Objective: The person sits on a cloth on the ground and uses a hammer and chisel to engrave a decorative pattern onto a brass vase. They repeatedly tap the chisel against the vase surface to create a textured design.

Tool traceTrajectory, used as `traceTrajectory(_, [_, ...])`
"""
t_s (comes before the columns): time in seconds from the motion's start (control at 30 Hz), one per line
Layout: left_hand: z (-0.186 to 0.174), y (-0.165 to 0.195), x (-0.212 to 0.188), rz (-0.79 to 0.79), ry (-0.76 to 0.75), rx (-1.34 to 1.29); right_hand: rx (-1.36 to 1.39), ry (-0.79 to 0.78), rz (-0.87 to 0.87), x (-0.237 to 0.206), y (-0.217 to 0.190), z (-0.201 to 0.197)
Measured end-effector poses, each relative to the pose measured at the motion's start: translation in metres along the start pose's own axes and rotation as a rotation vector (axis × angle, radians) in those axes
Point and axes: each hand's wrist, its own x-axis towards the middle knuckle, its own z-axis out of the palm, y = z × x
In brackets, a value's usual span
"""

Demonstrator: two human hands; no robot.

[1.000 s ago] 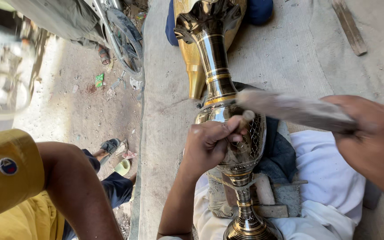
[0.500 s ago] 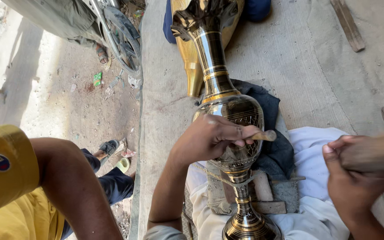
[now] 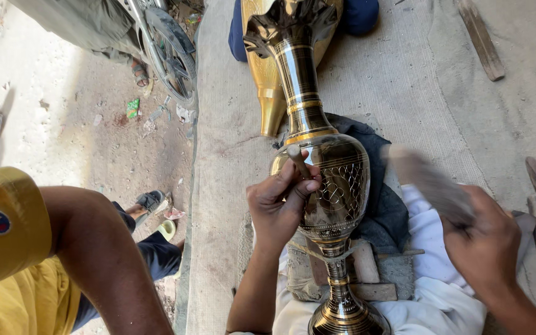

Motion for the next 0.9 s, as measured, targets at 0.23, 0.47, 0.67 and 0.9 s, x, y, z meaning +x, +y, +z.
traceTrajectory(0.23, [0.001, -0.015, -0.002, 0.067, -0.029, 0.077, -0.462, -0.16, -0.334, 0.078, -0.047, -0.035])
traceTrajectory(0.47, [0.01, -0.013, -0.01, 0.119, 0.021, 0.168, 0.019, -0.273, -0.589, 0.145, -0.133, -0.088])
traceTrajectory(0.67, [0.02, -0.02, -0.021, 0.186, 0.183, 0.138, -0.466, -0.253, -0.715, 0.147, -0.168, -0.107])
traceTrajectory(0.9, [0.025, -0.023, -0.033, 0.237, 0.296, 0.31, -0.775, -0.319, -0.686, 0.146, -0.185, -0.104])
